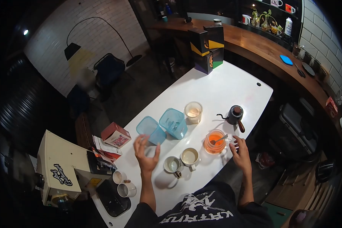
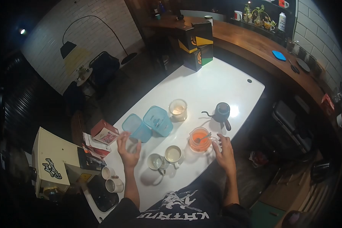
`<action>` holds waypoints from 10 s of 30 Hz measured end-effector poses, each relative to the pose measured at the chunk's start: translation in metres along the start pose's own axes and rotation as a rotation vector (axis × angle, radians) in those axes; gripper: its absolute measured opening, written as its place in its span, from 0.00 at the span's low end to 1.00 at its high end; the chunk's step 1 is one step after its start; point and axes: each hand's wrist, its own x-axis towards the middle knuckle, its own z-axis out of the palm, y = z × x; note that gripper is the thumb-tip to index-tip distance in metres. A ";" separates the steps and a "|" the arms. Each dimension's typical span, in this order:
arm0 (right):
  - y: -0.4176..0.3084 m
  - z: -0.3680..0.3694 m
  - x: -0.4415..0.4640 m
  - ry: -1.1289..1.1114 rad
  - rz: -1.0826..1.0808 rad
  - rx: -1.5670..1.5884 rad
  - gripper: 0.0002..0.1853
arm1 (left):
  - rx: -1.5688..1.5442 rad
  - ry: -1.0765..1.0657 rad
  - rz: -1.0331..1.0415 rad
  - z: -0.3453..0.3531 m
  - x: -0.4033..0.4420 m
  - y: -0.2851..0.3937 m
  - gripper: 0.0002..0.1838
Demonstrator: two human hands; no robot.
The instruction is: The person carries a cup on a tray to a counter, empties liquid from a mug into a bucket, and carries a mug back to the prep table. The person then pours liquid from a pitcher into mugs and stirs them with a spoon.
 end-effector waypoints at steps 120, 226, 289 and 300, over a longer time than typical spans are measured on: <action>-0.160 0.050 0.062 -0.522 -0.881 -0.688 0.12 | -0.316 -0.669 -0.266 -0.001 -0.054 0.001 0.55; -0.151 0.102 0.036 -0.514 -1.002 -0.283 0.14 | -0.598 -0.282 -0.495 0.038 -0.099 0.006 0.37; -0.151 0.103 0.040 -0.384 -1.552 -0.206 0.14 | -0.690 -0.223 -0.610 0.040 -0.102 0.011 0.35; -0.158 0.090 0.042 -0.399 -1.483 -0.161 0.14 | -0.725 -0.184 -0.482 0.049 -0.111 0.001 0.37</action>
